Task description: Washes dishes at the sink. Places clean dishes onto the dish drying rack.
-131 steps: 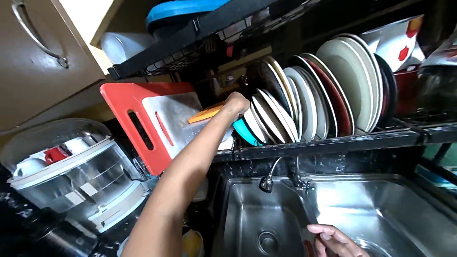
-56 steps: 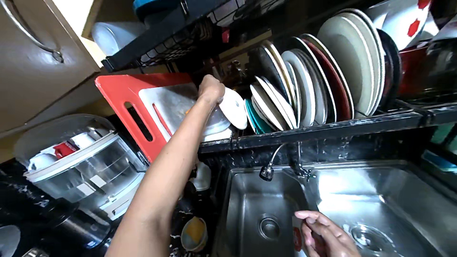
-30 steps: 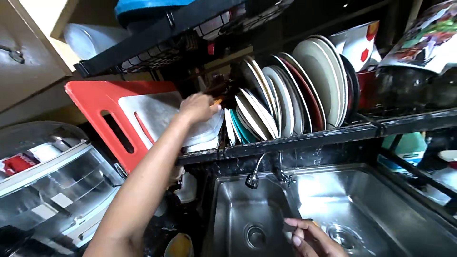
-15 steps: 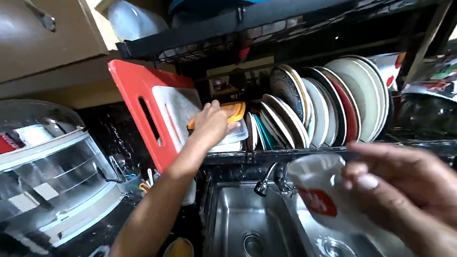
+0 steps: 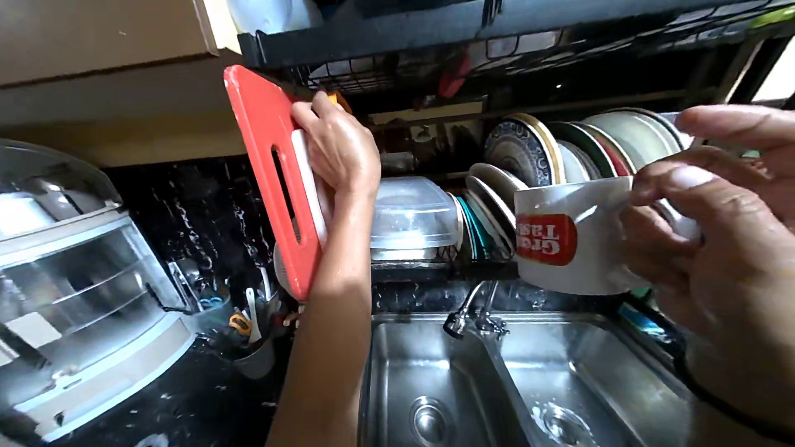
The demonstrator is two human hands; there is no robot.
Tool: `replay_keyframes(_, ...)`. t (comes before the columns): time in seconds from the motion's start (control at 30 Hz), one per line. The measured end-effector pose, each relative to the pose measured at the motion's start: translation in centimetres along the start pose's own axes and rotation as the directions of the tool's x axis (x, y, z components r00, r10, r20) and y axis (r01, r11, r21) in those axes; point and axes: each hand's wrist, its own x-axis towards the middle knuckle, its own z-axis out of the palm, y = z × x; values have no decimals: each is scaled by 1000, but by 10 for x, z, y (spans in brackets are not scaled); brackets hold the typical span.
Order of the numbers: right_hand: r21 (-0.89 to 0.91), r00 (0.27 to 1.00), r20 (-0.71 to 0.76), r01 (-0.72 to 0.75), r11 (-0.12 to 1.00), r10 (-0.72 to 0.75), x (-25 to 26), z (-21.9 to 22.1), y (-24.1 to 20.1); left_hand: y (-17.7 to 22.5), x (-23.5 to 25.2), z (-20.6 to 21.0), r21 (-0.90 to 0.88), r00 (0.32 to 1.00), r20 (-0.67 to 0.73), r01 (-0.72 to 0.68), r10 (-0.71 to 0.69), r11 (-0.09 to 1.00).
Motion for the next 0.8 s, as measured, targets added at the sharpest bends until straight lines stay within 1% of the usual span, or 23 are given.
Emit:
replay_keyframes(0.17,-16,1000,7,-4,1000,5,0,-12,-2,6,2,5,30,999,-44,-1,3,1000)
replay_keyframes(0.23,-20,1000,10,9,1000,-9,0,-17,-2,4,-1,6,32,997,-69,-35,37,999)
replay_keyframes(0.3,-18,1000,13,22,1000,-22,0,-22,-1,2,-6,-1,-12,991,-102,-88,87,996)
replay_keyframes(0.37,-16,999,15,32,999,-31,1,-26,2,0,-13,-8,-79,970,-172,-188,172,979)
replay_keyframes(0.47,2,999,22,43,999,-43,4,-30,8,-6,-23,-14,-102,897,-279,-382,343,918)
replay_keyframes(0.53,0,997,22,69,998,-69,7,-28,9,-8,-28,-15,-74,865,-263,-461,428,884)
replay_keyframes(0.6,-7,996,14,90,996,-90,12,-24,9,-7,-30,-10,-78,838,-248,-517,485,853)
replay_keyframes(0.67,7,993,13,116,993,-116,17,-20,8,-8,-29,1,-98,813,-300,-547,499,832)
replay_keyframes(0.73,23,991,14,135,991,-136,21,-17,7,-9,-31,5,-92,808,-344,-535,477,840)
replay_keyframes(0.8,43,989,19,145,988,-146,22,-18,7,-11,-40,-7,-94,812,-324,-538,486,838)
